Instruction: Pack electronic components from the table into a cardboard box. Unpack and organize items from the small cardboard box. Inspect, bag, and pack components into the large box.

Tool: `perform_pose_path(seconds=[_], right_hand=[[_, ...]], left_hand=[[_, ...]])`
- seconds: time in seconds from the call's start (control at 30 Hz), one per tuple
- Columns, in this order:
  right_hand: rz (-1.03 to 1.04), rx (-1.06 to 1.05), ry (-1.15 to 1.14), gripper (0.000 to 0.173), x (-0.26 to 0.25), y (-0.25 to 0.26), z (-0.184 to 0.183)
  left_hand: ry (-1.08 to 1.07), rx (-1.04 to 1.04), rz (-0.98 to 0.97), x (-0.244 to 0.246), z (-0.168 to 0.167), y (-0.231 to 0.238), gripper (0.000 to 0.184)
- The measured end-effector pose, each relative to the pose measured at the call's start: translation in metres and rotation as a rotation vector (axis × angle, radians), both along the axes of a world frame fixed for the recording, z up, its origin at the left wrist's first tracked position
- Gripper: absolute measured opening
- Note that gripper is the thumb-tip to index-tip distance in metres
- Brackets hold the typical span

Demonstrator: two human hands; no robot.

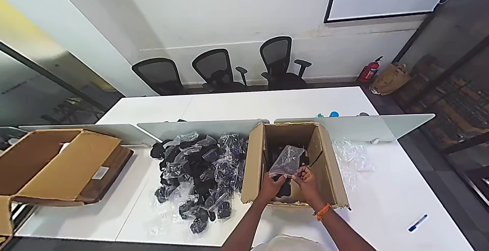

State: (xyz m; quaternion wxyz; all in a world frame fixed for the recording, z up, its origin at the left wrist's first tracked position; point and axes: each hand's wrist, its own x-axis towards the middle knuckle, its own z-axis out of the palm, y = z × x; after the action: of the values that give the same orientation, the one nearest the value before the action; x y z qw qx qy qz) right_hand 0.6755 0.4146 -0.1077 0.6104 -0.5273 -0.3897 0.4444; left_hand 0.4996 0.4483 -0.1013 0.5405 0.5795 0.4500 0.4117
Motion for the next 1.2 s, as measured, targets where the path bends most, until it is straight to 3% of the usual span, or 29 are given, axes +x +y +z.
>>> perform_pose_path(seconds=[0.13,0.33,0.47,0.6,0.67,0.77,0.87,0.93,1.07,1.13,1.2], right_hand=[[-0.058,-0.018,-0.104,0.023,0.003,-0.002,0.000],[0.110,-0.038,-0.037,0.032,0.024,-0.025,0.022],[-0.162,0.049,0.096,0.028,0.087,-0.027,0.025],[-0.590,0.006,0.180,0.014,0.172,-0.012,0.001],[-0.683,-0.016,0.095,0.013,0.204,-0.006,-0.019],[-0.644,-0.108,-0.091,0.018,0.233,0.002,-0.059],[-0.472,-0.361,-0.287,0.045,0.251,0.007,-0.091],[-0.528,-0.394,-0.432,0.056,0.244,0.006,-0.079],[-0.783,0.002,-0.483,0.042,0.183,0.001,0.001],[-0.617,0.241,-0.526,0.032,0.137,-0.011,0.032],[-0.284,0.279,-0.544,0.025,0.089,-0.025,0.047]], left_hand=[[0.006,0.018,0.027,-0.001,-0.001,0.003,0.014],[0.017,0.022,-0.075,-0.003,0.000,-0.003,0.014],[-0.028,0.031,-0.148,-0.006,-0.003,0.002,0.019],[-0.032,0.006,-0.100,-0.008,-0.005,0.006,0.019],[-0.031,-0.003,-0.096,-0.007,-0.005,0.007,0.019],[-0.044,-0.015,-0.096,-0.006,-0.006,0.006,0.019],[-0.063,-0.037,-0.083,-0.006,-0.006,0.007,0.019],[-0.086,-0.073,-0.069,-0.007,-0.006,0.007,0.022],[-0.280,-0.249,-0.029,-0.015,-0.005,0.008,0.037],[-0.412,-0.385,-0.019,-0.016,0.001,0.008,0.041],[-0.547,-0.492,-0.015,-0.015,0.003,0.007,0.045]])
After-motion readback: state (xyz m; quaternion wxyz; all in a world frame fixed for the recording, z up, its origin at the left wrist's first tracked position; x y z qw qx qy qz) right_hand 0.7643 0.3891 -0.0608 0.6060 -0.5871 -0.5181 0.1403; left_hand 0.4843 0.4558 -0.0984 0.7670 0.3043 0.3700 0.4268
